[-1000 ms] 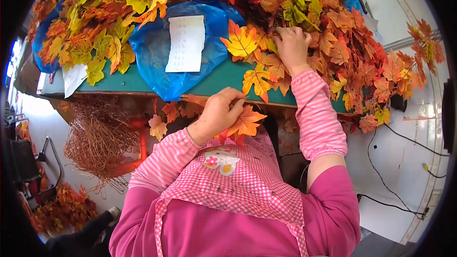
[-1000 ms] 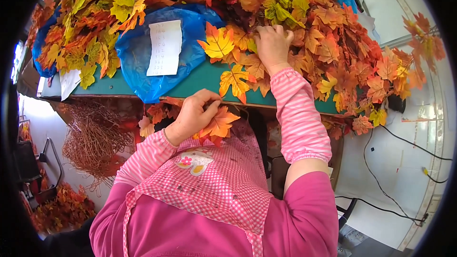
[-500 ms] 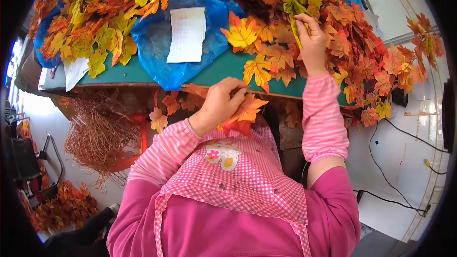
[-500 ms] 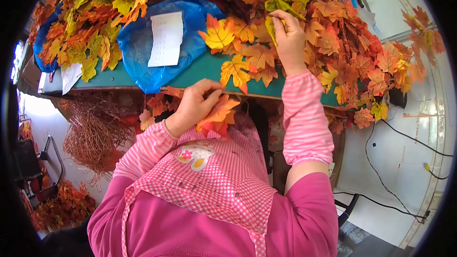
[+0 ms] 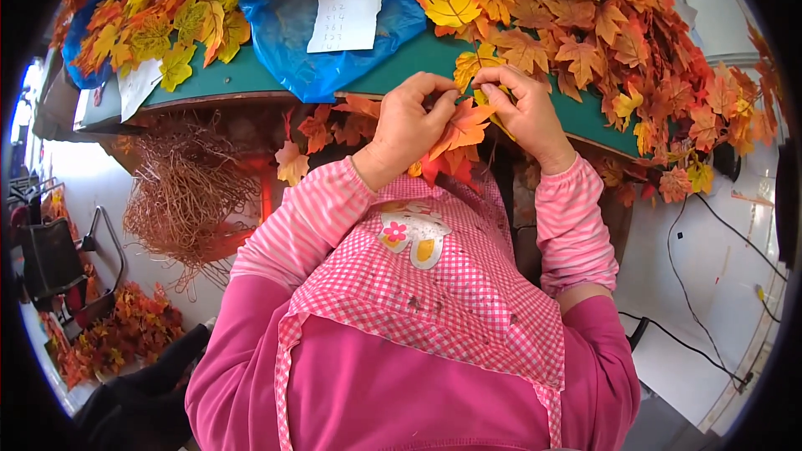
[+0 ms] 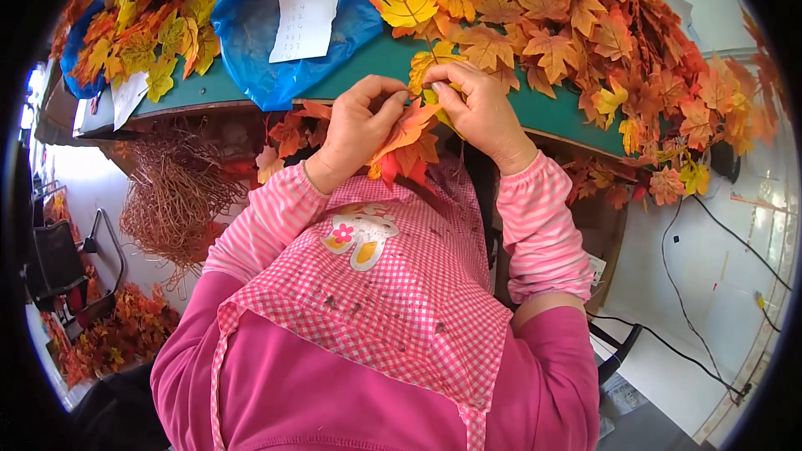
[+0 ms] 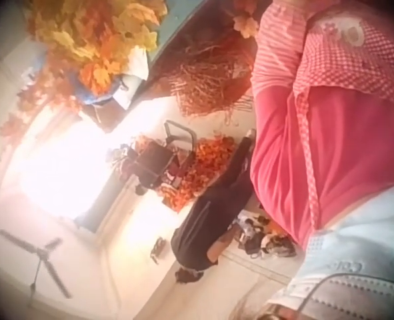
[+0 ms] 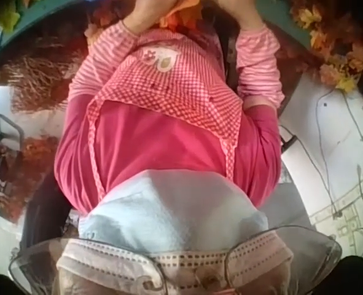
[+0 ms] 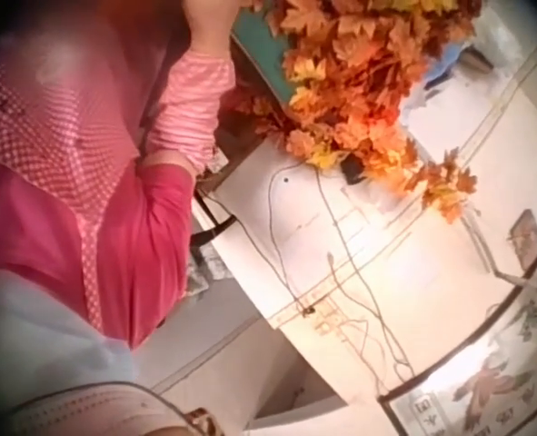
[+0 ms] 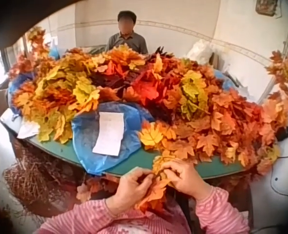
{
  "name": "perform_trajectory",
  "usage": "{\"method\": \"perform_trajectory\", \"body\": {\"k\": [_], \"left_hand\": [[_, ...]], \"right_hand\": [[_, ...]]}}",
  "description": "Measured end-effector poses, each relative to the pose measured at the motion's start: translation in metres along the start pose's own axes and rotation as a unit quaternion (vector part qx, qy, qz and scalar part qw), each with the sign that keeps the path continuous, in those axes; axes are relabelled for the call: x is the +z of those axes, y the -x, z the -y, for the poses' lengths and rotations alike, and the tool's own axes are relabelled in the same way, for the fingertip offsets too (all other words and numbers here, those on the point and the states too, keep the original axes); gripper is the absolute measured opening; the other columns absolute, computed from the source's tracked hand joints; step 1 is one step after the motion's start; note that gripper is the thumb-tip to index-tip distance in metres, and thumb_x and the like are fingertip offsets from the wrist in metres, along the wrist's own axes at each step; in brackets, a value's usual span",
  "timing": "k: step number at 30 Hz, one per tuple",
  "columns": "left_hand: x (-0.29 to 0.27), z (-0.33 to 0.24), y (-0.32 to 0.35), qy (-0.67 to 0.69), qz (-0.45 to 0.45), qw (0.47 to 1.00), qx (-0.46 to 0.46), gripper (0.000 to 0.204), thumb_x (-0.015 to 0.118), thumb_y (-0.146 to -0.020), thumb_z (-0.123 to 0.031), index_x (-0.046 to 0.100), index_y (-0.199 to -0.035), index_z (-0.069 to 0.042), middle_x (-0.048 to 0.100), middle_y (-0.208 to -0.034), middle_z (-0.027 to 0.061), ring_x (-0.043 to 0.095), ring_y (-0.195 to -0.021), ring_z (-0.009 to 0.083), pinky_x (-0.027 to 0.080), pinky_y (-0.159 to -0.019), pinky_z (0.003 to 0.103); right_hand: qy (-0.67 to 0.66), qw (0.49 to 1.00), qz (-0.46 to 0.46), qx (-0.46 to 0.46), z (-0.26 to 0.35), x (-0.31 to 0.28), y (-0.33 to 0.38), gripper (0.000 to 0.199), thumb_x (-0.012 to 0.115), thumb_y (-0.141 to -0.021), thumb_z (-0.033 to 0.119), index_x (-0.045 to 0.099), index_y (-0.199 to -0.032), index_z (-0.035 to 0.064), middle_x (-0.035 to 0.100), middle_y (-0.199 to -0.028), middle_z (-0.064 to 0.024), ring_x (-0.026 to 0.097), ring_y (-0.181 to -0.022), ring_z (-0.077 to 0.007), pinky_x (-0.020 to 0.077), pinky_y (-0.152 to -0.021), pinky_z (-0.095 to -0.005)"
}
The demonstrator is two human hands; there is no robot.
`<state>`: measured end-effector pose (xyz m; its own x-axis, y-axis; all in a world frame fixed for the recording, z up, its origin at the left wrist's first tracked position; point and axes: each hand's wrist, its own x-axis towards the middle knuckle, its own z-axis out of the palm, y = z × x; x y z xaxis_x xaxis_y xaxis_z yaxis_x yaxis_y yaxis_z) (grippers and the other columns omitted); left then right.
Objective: Assembling artificial maple leaves onto plastic stems to create decorative branches.
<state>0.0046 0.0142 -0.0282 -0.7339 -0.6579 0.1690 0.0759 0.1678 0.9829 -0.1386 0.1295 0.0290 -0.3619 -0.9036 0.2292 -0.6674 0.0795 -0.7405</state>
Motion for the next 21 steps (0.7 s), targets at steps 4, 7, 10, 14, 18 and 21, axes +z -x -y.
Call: {"method": "perform_trajectory", "body": {"k": [4, 7, 10, 14, 18, 21], "left_hand": [[-0.0001, 0.001, 0.0002, -0.01, -0.001, 1.0, 0.006, 0.012, 0.067, -0.083, -0.01, 0.066, -0.09, -0.001, 0.064, -0.083, 0.0103, 0.062, -0.067, 0.0174, 0.049, -0.061, 0.028], [-0.0004, 0.0003, 0.0007, -0.018, -0.001, 1.0, 0.011, 0.012, 0.067, -0.082, -0.01, 0.067, -0.09, -0.001, 0.064, -0.083, 0.0109, 0.063, -0.069, 0.0195, 0.05, -0.063, 0.029], [-0.0008, -0.0012, 0.0007, -0.035, -0.005, 0.999, 0.026, 0.012, 0.067, -0.082, -0.01, 0.067, -0.09, -0.002, 0.064, -0.082, 0.0113, 0.064, -0.071, 0.0215, 0.05, -0.063, 0.03], [-0.0009, -0.0031, 0.0009, -0.044, 0.001, 0.999, 0.007, 0.011, 0.066, -0.081, -0.009, 0.066, -0.089, -0.002, 0.064, -0.081, 0.0115, 0.064, -0.072, 0.0231, 0.051, -0.064, 0.032], [-0.0011, -0.0041, 0.0016, -0.05, -0.007, 0.998, 0.037, 0.01, 0.066, -0.081, -0.01, 0.066, -0.088, -0.002, 0.064, -0.081, 0.0112, 0.064, -0.072, 0.0233, 0.051, -0.064, 0.032], [-0.0013, -0.004, 0.0023, -0.052, 0.001, 0.999, 0.011, 0.01, 0.066, -0.081, -0.01, 0.066, -0.087, -0.002, 0.064, -0.081, 0.0112, 0.064, -0.073, 0.0238, 0.051, -0.064, 0.033]], "right_hand": [[-0.027, 0.999, 0.003, 0.017, -0.0038, 0.0027, -0.0002, 0.011, 0.056, -0.091, 0.006, 0.061, -0.099, 0.0003, 0.065, -0.095, -0.0057, 0.061, -0.089, -0.0148, 0.0471, -0.08, -0.0266], [-0.029, 0.999, 0.016, 0.022, -0.0051, 0.004, -0.0009, 0.012, 0.055, -0.092, 0.006, 0.061, -0.1, 0.0001, 0.065, -0.096, -0.0055, 0.061, -0.09, -0.0142, 0.0472, -0.081, -0.0267], [-0.031, 0.999, 0.021, 0.018, -0.0059, 0.0046, -0.0017, 0.012, 0.056, -0.092, 0.005, 0.061, -0.1, -0.0001, 0.065, -0.096, -0.0061, 0.061, -0.09, -0.015, 0.047, -0.081, -0.0271], [0.001, 1.0, 0.018, -0.013, -0.0062, 0.0047, -0.0024, 0.011, 0.056, -0.091, 0.005, 0.06, -0.099, -0.0008, 0.064, -0.095, -0.0076, 0.061, -0.091, -0.0179, 0.0467, -0.082, -0.0281], [0.044, 0.998, 0.017, -0.042, -0.0038, 0.0035, -0.0027, 0.01, 0.056, -0.09, 0.004, 0.06, -0.098, -0.0013, 0.063, -0.095, -0.0097, 0.061, -0.09, -0.0225, 0.0467, -0.082, -0.0301], [0.075, 0.995, 0.015, -0.062, 0.0008, 0.0028, -0.0026, 0.012, 0.056, -0.086, 0.0, 0.06, -0.097, 0.0006, 0.062, -0.092, -0.0099, 0.06, -0.089, -0.0264, 0.0456, -0.081, -0.0333]]}}
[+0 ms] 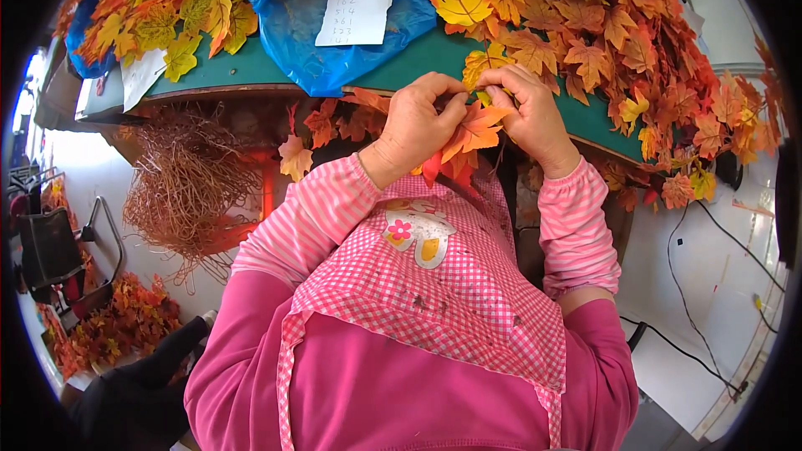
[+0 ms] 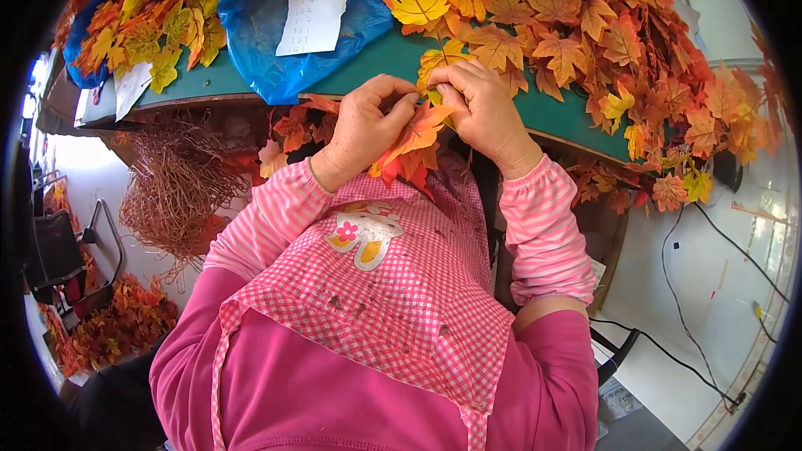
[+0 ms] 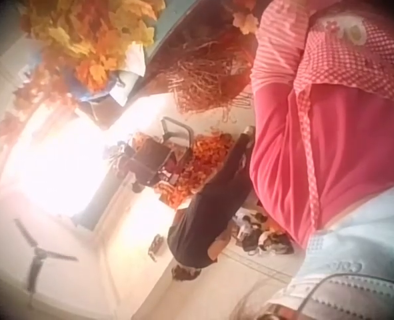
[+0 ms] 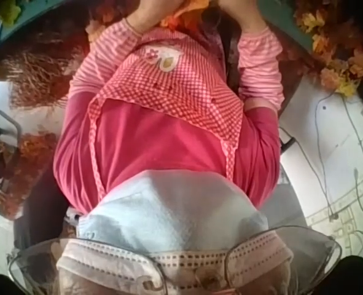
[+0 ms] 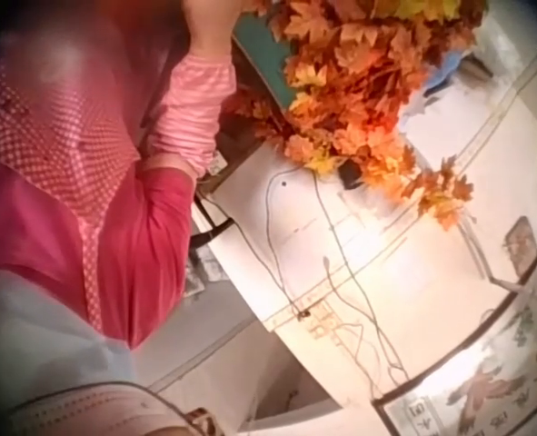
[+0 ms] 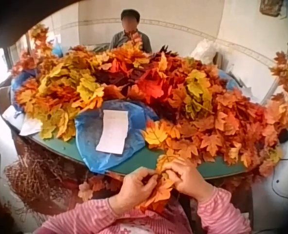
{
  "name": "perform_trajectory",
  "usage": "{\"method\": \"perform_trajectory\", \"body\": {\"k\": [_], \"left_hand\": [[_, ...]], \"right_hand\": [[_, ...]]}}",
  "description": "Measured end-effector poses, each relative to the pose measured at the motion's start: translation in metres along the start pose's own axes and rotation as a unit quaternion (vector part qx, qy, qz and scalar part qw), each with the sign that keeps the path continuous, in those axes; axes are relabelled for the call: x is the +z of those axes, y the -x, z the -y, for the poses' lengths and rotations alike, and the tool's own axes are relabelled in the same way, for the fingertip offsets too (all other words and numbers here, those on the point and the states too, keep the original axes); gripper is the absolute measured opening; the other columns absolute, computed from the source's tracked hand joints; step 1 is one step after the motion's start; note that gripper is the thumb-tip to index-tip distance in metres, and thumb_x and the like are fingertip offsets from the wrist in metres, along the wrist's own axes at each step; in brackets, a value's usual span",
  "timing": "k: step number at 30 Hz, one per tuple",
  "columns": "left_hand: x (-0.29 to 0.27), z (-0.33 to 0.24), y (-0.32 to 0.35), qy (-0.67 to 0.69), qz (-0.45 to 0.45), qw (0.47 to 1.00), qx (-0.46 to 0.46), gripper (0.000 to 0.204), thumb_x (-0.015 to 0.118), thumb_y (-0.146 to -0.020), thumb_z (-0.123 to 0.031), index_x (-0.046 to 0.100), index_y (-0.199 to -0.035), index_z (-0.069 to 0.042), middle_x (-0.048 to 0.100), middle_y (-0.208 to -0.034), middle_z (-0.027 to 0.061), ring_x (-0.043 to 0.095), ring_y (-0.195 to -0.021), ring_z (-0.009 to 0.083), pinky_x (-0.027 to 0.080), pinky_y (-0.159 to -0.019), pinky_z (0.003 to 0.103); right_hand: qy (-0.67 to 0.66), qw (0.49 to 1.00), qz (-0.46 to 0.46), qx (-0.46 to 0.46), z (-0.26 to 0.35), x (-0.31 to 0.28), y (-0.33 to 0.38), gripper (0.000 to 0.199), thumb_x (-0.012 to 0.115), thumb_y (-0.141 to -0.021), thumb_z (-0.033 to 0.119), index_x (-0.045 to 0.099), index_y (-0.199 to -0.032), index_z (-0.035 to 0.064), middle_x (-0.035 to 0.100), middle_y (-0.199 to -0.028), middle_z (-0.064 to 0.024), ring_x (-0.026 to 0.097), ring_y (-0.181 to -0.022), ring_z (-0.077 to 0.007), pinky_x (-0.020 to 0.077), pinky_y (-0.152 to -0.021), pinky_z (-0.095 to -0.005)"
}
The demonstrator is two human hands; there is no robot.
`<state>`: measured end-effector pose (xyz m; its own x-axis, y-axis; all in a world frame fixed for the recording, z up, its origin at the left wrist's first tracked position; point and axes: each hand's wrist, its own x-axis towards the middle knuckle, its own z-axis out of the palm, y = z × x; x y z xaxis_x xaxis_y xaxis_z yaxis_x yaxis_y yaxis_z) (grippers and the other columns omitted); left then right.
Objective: Assembling artificial maple leaves onto plastic stems to create decorative branches.
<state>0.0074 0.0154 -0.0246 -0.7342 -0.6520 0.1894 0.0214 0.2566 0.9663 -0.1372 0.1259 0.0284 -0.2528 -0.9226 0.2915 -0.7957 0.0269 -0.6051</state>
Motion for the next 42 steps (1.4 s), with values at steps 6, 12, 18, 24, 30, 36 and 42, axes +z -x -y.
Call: {"method": "perform_trajectory", "body": {"k": [6, 12, 18, 24, 30, 36, 42], "left_hand": [[-0.003, 0.0, -0.001, -0.058, 0.009, 0.997, 0.048, 0.011, 0.067, -0.083, -0.01, 0.066, -0.089, -0.001, 0.065, -0.078, 0.0077, 0.061, -0.068, 0.0128, 0.049, -0.061, 0.027], [0.0, -0.004, 0.005, -0.041, 0.003, 0.997, 0.066, 0.009, 0.066, -0.079, -0.007, 0.065, -0.085, 0.0, 0.064, -0.081, 0.0152, 0.064, -0.075, 0.0311, 0.05, -0.067, 0.037], [-0.011, -0.002, 0.005, 0.105, 0.089, 0.989, -0.053, 0.011, 0.061, -0.089, -0.007, 0.063, -0.096, 0.002, 0.064, -0.079, 0.0056, 0.06, -0.074, 0.0109, 0.049, -0.066, 0.026], [-0.028, -0.003, -0.001, 0.41, 0.115, 0.891, -0.155, 0.016, 0.062, -0.092, -0.012, 0.058, -0.103, -0.001, 0.062, -0.09, 0.0016, 0.059, -0.08, 0.0073, 0.051, -0.067, 0.022], [-0.025, -0.002, 0.001, 0.355, 0.109, 0.921, -0.115, 0.015, 0.061, -0.092, -0.01, 0.056, -0.104, -0.002, 0.061, -0.089, 0.0027, 0.059, -0.07, 0.0079, 0.049, -0.06, 0.021], [-0.022, -0.028, 0.006, 0.056, 0.045, 0.997, -0.011, 0.029, 0.063, -0.084, 0.002, 0.057, -0.112, 0.0, 0.063, -0.097, 0.0082, 0.062, -0.084, 0.0132, 0.05, -0.062, 0.024], [-0.034, -0.077, 0.016, -0.087, -0.023, 0.929, 0.36, 0.024, 0.061, -0.08, 0.009, 0.063, -0.102, 0.0, 0.063, -0.096, 0.0125, 0.063, -0.083, 0.0242, 0.051, -0.07, 0.029]], "right_hand": [[0.153, 0.983, 0.0, -0.103, 0.011, -0.006, 0.0, 0.02, 0.057, -0.076, -0.004, 0.06, -0.094, 0.004, 0.061, -0.087, -0.0095, 0.056, -0.086, -0.0298, 0.0431, -0.079, -0.0385], [0.092, 0.991, 0.028, -0.089, 0.015, 0.003, -0.001, 0.017, 0.057, -0.078, -0.005, 0.059, -0.093, 0.0019, 0.06, -0.086, -0.0104, 0.057, -0.086, -0.0293, 0.0453, -0.076, -0.0363], [-0.317, 0.938, 0.05, 0.13, 0.005, -0.001, 0.002, 0.024, 0.056, -0.093, 0.01, 0.054, -0.116, 0.0027, 0.062, -0.098, -0.0047, 0.06, -0.097, -0.0137, 0.0487, -0.082, -0.0277], [-0.463, 0.845, -0.098, 0.248, 0.001, -0.009, 0.018, 0.05, 0.042, -0.1, 0.043, 0.048, -0.121, -0.0025, 0.059, -0.116, -0.0118, 0.061, -0.1, -0.0182, 0.0504, -0.081, -0.0283], [-0.439, 0.839, -0.088, 0.309, 0.015, -0.009, 0.053, 0.019, 0.059, -0.095, 0.019, 0.056, -0.106, 0.0045, 0.055, -0.073, 0.0013, 0.04, -0.053, -0.0032, 0.0283, -0.047, -0.0176], [-0.401, 0.873, -0.127, 0.248, 0.008, -0.035, 0.047, 0.012, 0.058, -0.095, 0.017, 0.06, -0.097, 0.005, 0.051, -0.072, 0.0036, 0.037, -0.055, -0.0002, 0.0263, -0.048, -0.0155], [-0.292, 0.931, -0.078, 0.204, 0.019, -0.05, 0.037, 0.012, 0.058, -0.095, 0.016, 0.059, -0.097, 0.0048, 0.051, -0.073, 0.0058, 0.042, -0.064, -0.0007, 0.0313, -0.057, -0.0161]]}}
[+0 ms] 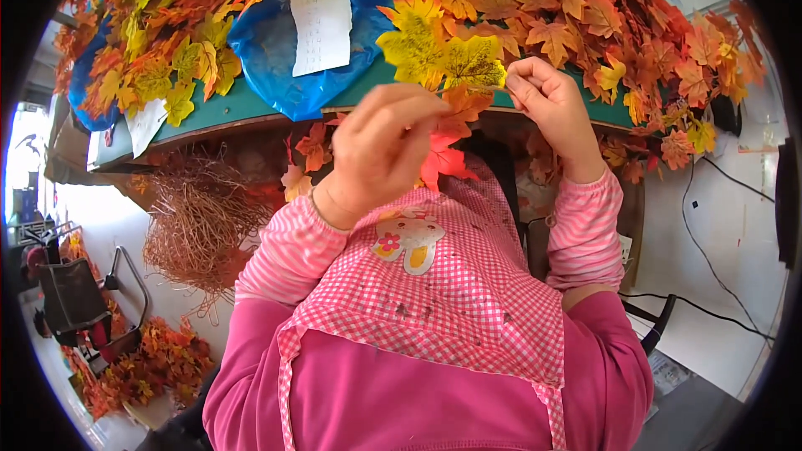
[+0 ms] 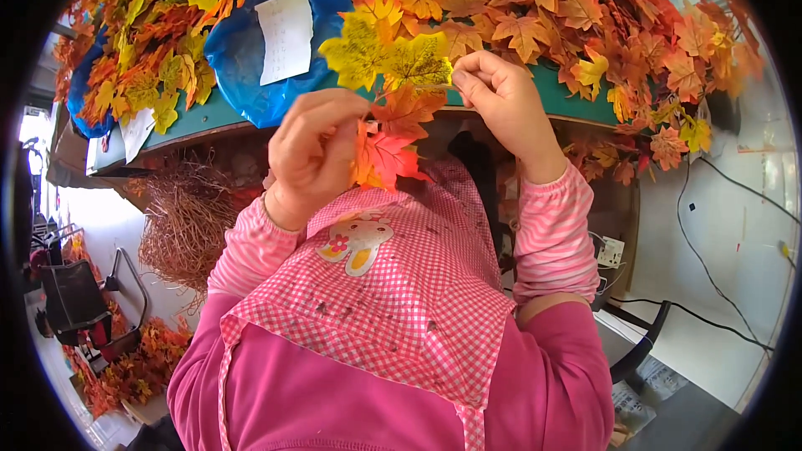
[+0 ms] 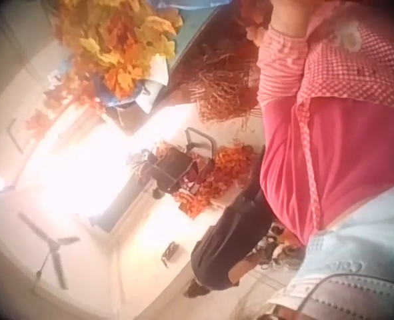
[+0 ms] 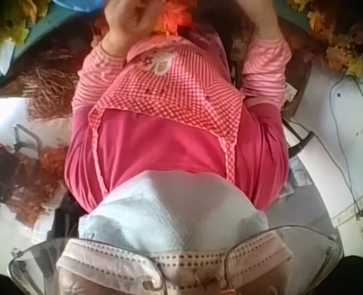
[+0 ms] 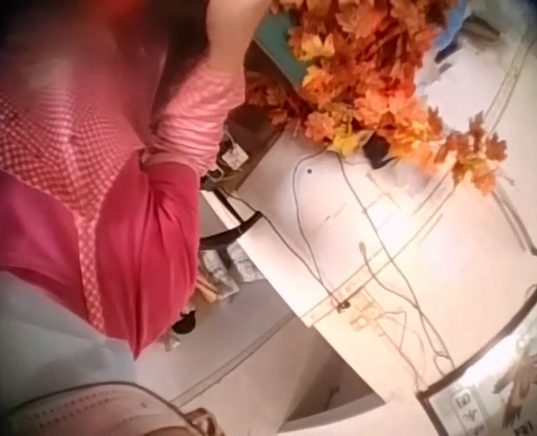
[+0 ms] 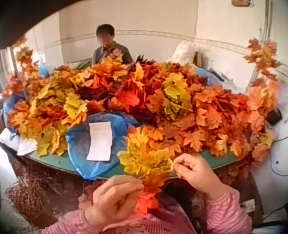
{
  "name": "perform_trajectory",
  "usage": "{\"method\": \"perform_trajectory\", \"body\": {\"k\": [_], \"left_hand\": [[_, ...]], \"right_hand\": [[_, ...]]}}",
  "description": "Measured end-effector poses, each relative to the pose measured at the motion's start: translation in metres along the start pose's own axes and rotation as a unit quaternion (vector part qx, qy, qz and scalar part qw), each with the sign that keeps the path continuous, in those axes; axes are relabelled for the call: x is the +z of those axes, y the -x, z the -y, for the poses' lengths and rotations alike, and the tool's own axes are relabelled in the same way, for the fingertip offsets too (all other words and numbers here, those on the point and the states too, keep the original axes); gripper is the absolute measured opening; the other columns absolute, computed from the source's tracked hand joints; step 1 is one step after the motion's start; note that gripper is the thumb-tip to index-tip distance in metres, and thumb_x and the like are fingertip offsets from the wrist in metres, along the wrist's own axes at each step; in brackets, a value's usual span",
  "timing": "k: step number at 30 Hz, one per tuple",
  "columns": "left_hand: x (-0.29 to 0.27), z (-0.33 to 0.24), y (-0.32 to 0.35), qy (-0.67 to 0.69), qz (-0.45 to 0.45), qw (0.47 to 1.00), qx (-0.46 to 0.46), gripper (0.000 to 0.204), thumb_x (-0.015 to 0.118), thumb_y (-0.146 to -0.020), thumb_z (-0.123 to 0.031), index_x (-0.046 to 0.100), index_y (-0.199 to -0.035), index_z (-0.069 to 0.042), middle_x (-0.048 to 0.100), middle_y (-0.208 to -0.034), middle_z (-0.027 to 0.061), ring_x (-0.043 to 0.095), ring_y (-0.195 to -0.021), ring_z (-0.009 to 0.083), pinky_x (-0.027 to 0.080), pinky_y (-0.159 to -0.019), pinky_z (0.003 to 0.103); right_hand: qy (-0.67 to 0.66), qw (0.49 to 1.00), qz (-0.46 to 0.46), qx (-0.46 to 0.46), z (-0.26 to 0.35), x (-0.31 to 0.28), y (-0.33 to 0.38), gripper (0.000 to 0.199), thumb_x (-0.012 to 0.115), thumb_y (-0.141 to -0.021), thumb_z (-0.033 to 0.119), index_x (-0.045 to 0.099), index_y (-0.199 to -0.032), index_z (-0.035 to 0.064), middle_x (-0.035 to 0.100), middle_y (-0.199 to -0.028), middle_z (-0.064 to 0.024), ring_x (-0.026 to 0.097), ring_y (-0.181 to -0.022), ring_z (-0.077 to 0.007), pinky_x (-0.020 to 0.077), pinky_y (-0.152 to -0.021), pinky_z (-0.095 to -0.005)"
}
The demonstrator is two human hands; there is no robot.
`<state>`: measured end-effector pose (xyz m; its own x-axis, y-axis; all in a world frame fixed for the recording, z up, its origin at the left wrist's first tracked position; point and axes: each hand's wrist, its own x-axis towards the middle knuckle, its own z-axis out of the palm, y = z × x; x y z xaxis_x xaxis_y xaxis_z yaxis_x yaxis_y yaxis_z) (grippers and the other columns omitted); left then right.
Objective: Assembling artificial maple leaves onto plastic stems to create decorative branches.
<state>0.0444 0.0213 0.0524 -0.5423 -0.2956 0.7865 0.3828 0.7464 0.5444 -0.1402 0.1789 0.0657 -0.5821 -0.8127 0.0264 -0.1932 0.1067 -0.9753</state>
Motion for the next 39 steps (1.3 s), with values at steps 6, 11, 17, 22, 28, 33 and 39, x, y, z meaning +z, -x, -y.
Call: {"method": "perform_trajectory", "body": {"k": [6, 11, 17, 22, 28, 33, 39], "left_hand": [[0.017, 0.005, -0.013, 0.109, 0.144, 0.95, -0.254, 0.025, 0.051, -0.096, -0.009, 0.054, -0.118, 0.003, 0.065, -0.097, 0.0143, 0.063, -0.089, 0.0168, 0.049, -0.078, 0.026], [0.021, 0.019, 0.004, 0.173, 0.166, 0.915, -0.325, 0.033, 0.06, -0.089, -0.009, 0.053, -0.119, 0.004, 0.067, -0.086, 0.0152, 0.065, -0.073, 0.0195, 0.05, -0.066, 0.031], [0.018, 0.022, 0.0, 0.044, 0.179, 0.915, -0.36, 0.037, 0.061, -0.083, -0.003, 0.054, -0.119, 0.003, 0.064, -0.088, 0.0159, 0.064, -0.077, 0.0258, 0.051, -0.069, 0.035], [0.015, -0.003, -0.01, -0.104, -0.043, 0.993, 0.032, 0.033, 0.065, -0.073, 0.005, 0.061, -0.106, -0.001, 0.059, -0.098, 0.0144, 0.06, -0.087, 0.0312, 0.051, -0.075, 0.038], [0.048, -0.012, -0.001, -0.035, 0.058, 0.998, 0.009, 0.035, 0.065, -0.077, 0.001, 0.057, -0.111, -0.002, 0.058, -0.099, 0.0153, 0.06, -0.087, 0.0335, 0.052, -0.075, 0.04], [0.058, 0.006, 0.015, -0.105, 0.125, 0.986, -0.04, 0.033, 0.064, -0.079, -0.004, 0.056, -0.111, -0.004, 0.059, -0.093, 0.0099, 0.063, -0.074, 0.0272, 0.053, -0.06, 0.036], [0.041, 0.016, 0.024, -0.093, 0.142, 0.985, 0.004, 0.031, 0.063, -0.078, -0.004, 0.058, -0.109, -0.007, 0.056, -0.083, 0.0078, 0.061, -0.066, 0.0247, 0.05, -0.052, 0.035]], "right_hand": [[-0.025, 0.995, 0.063, -0.079, 0.013, -0.002, 0.008, 0.008, 0.057, -0.096, 0.012, 0.058, -0.101, 0.0061, 0.053, -0.08, 0.0044, 0.046, -0.069, -0.0034, 0.036, -0.061, -0.0179], [0.006, 0.987, 0.017, -0.162, 0.002, -0.004, 0.0, 0.012, 0.053, -0.097, 0.008, 0.055, -0.109, 0.0063, 0.055, -0.084, 0.0033, 0.05, -0.074, -0.0052, 0.0393, -0.067, -0.0188], [0.012, 0.992, 0.019, -0.124, -0.013, -0.001, -0.006, 0.014, 0.054, -0.096, 0.009, 0.053, -0.11, 0.0054, 0.057, -0.082, 0.0017, 0.052, -0.075, -0.0062, 0.0406, -0.068, -0.0193], [0.099, 0.993, 0.035, -0.048, -0.012, 0.0, -0.01, 0.013, 0.055, -0.095, 0.007, 0.052, -0.107, 0.004, 0.054, -0.076, 0.0021, 0.051, -0.071, -0.0048, 0.041, -0.066, -0.0192], [0.03, 0.996, 0.082, -0.023, 0.001, 0.005, -0.005, 0.011, 0.055, -0.096, 0.01, 0.051, -0.105, 0.0063, 0.053, -0.073, 0.0039, 0.048, -0.065, -0.0023, 0.0362, -0.056, -0.0171], [-0.115, 0.984, 0.111, 0.073, 0.004, 0.011, 0.0, 0.01, 0.054, -0.097, 0.015, 0.051, -0.104, 0.01, 0.052, -0.07, 0.0059, 0.045, -0.059, -0.0005, 0.0299, -0.049, -0.0154], [-0.156, 0.962, 0.17, 0.147, -0.001, 0.018, -0.001, 0.012, 0.052, -0.097, 0.016, 0.051, -0.106, 0.0089, 0.057, -0.073, 0.0011, 0.048, -0.058, -0.0039, 0.0348, -0.048, -0.0176]]}}
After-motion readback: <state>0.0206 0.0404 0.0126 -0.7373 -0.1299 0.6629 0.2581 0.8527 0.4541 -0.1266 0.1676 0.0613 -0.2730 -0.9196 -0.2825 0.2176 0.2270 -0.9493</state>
